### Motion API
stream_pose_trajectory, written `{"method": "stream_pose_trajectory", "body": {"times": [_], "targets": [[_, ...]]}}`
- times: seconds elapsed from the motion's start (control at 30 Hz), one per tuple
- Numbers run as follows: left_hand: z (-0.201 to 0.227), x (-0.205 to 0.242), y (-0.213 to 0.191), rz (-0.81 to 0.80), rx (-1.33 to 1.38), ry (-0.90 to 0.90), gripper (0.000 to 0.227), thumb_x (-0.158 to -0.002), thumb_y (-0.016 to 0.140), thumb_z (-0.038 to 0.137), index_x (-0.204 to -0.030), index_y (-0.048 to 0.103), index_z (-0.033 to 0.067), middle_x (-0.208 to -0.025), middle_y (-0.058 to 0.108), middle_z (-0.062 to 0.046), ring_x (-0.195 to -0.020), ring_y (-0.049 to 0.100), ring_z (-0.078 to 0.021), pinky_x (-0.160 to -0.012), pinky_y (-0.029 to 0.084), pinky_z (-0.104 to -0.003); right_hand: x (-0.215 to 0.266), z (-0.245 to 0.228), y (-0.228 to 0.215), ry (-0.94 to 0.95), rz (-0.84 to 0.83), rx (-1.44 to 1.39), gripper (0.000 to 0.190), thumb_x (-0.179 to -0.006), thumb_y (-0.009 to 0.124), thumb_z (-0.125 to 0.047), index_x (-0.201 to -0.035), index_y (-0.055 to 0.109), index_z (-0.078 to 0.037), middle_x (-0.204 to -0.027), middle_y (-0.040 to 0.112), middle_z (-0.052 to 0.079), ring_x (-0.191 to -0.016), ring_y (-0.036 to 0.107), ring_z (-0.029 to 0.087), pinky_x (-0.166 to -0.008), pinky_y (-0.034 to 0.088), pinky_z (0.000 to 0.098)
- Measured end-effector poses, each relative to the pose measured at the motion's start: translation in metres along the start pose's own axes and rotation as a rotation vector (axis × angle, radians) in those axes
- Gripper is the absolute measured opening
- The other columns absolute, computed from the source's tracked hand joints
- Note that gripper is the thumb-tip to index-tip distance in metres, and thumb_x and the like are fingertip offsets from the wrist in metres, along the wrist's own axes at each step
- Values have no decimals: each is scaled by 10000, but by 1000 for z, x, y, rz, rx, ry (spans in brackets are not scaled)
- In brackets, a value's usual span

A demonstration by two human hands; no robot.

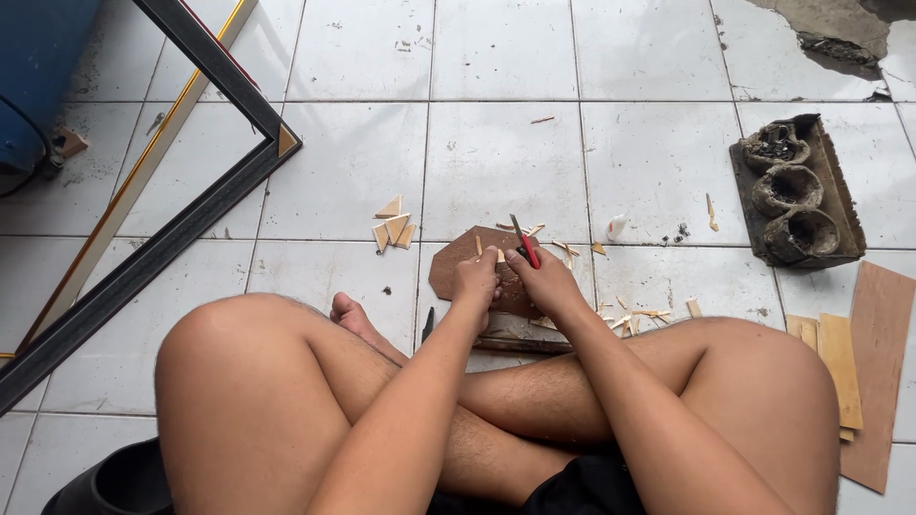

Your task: A person sitting on the floor uses a utility knife to shave and cut small pieces of wood on a wooden block.

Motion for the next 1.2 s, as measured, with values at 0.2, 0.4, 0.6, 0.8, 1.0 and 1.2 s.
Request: {"method": "stream_pose_trajectory", "body": {"times": [0.2, 0.4, 0.6, 0.8, 1.0, 1.2], "targets": [[-13, -22, -11, 78, 75, -45, 155, -749, 469, 226, -715, 490, 77, -472, 320, 11, -326, 352, -72, -311, 245, -179, 41, -22, -14, 50, 14, 490, 461, -873, 341, -529, -1023, 603, -181, -836, 634, 137, -940, 595, 326, -796, 447, 408], [-24, -42, -18, 163, 23, -22, 186, -723, 458, 247, -669, 534, 86, -407, 348, -20, -291, 382, -109, -275, 283, -224, 67, -47, -10, 21, -63, 684, 510, -879, 301, -491, -1047, 597, -112, -883, 635, 208, -965, 585, 375, -817, 453, 444], [-27, -45, -23, 219, -161, 0, 262, -675, 470, 280, -669, 633, 74, -415, 463, -65, -332, 500, -179, -329, 424, -311, 70, -46, -7, 15, -59, 676, 509, -878, 314, -496, -1055, 604, -116, -852, 637, 202, -941, 593, 375, -804, 458, 449], [-8, -19, -23, 198, -354, 20, 414, -691, 418, 387, -773, 683, 80, -663, 626, -141, -840, 627, -306, -774, 463, -382, 67, -49, -6, -13, -62, 746, 500, -879, 302, -491, -1054, 592, -123, -853, 632, 209, -919, 598, 391, -784, 466, 465], [-38, -65, -23, 186, -307, 32, 371, -678, 444, 349, -738, 670, 62, -586, 590, -120, -553, 625, -251, -553, 513, -399, 60, -46, 0, -57, -77, 846, 486, -899, 271, -472, -1052, 569, -120, -854, 631, 213, -906, 606, 392, -780, 471, 468], [-45, -70, -24, 220, -199, 12, 305, -681, 463, 299, -693, 649, 57, -530, 544, -119, -425, 567, -230, -398, 476, -374, 38, -39, 6, -69, -52, 852, 466, -897, 291, -476, -1020, 566, -120, -845, 628, 221, -895, 606, 407, -758, 478, 478]]}}
Point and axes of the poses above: each hand's wrist, its own x-axis away from the middle knuckle, its own y-axis out of the palm, z = x × y, the point moved 10 cm from there along -x, towards the middle knuckle
